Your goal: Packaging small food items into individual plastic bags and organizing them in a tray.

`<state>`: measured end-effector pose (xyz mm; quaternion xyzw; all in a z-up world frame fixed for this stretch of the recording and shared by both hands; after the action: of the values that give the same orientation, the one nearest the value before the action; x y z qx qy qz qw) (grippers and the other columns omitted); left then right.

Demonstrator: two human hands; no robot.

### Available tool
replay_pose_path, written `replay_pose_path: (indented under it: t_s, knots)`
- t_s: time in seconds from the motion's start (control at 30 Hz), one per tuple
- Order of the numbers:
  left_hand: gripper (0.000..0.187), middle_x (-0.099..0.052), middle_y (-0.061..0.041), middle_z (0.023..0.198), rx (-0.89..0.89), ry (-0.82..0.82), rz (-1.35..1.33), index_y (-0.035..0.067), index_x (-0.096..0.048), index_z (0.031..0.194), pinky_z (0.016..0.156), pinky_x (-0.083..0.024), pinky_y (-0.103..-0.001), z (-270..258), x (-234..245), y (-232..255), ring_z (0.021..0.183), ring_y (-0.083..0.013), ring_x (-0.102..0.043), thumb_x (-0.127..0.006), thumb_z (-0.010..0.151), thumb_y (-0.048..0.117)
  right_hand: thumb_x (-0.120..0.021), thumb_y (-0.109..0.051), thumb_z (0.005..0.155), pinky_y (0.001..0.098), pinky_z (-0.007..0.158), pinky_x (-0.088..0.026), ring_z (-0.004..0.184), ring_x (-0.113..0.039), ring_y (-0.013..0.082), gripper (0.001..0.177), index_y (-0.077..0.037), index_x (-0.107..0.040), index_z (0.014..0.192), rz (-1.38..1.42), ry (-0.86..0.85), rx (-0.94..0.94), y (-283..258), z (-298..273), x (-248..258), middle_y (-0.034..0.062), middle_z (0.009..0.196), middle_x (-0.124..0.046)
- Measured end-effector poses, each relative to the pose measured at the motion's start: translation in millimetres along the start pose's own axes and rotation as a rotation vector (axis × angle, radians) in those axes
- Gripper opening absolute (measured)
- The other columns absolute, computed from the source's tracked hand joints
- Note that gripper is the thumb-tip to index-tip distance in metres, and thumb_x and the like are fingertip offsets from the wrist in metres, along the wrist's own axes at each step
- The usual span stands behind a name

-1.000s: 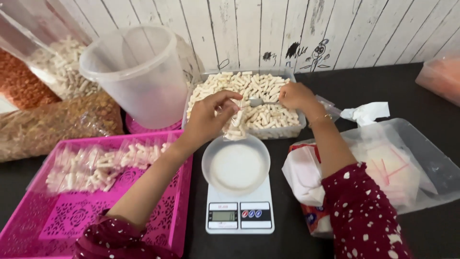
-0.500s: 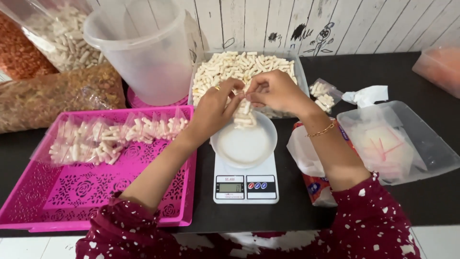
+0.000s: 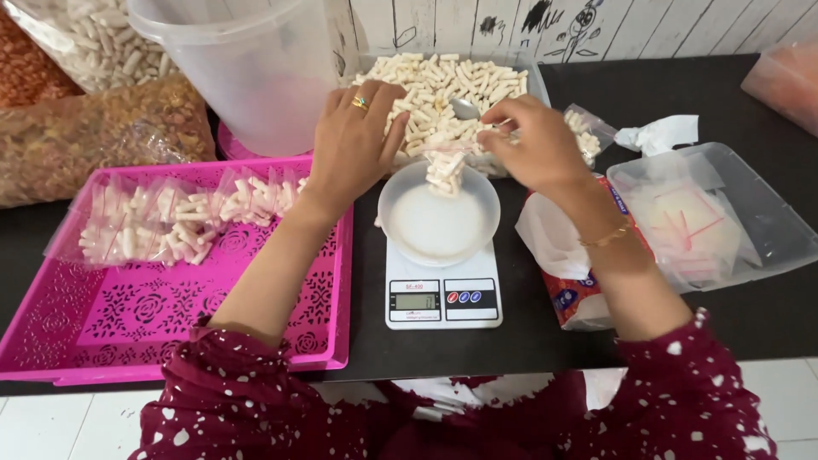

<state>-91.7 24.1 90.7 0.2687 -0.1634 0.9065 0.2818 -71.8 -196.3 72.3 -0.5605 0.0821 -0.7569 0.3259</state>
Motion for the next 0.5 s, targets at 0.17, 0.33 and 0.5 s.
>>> replay_pose_path:
  t_s: [0.17,0.33,0.5]
  knots:
    - [0.016,-0.066,-0.009,0.105,-0.018,0.011,0.046,0.009,-0.06,0.113,0.08,-0.046,-0.038,-1,-1,1,0.087,-0.0253,-0.063,-0.06,0.103,0.021,-0.066,-0.022,0.097,0.0347,0.078,-0.05,0.095,-0.069,0.0193,0.017,-0.009,-0.071,0.106,0.055,0.032,0.087,-20,-21,22,0.007,0.108,-0.069]
    - [0.015,-0.067,-0.008,0.103,-0.036,0.016,0.065,0.01,-0.06,0.113,0.08,-0.044,-0.037,-1,2,3,0.086,-0.0254,-0.063,-0.059,0.104,0.021,-0.064,-0.024,0.097,0.0317,0.071,-0.048,0.097,-0.067,0.0159,0.019,-0.01,-0.071,0.108,0.087,-0.014,0.038,-29,-28,22,0.0053,0.109,-0.068]
    - [0.014,-0.066,-0.008,0.1,-0.047,0.029,0.078,0.01,-0.061,0.111,0.079,-0.044,-0.037,-1,1,3,0.083,-0.0253,-0.062,-0.059,0.103,0.021,-0.064,-0.022,0.097,0.0299,0.069,-0.048,0.094,-0.068,0.0158,0.018,-0.009,-0.071,0.108,0.089,0.007,0.105,-27,-22,15,0.0065,0.109,-0.068]
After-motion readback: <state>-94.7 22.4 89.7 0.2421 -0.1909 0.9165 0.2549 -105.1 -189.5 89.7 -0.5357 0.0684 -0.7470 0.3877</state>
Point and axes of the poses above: each hand's wrist, its own z-axis towards the middle knuckle, its own x-axis out of the back of the hand, y = z × x, the point moved 6 cm from there along z, towards the middle knuckle
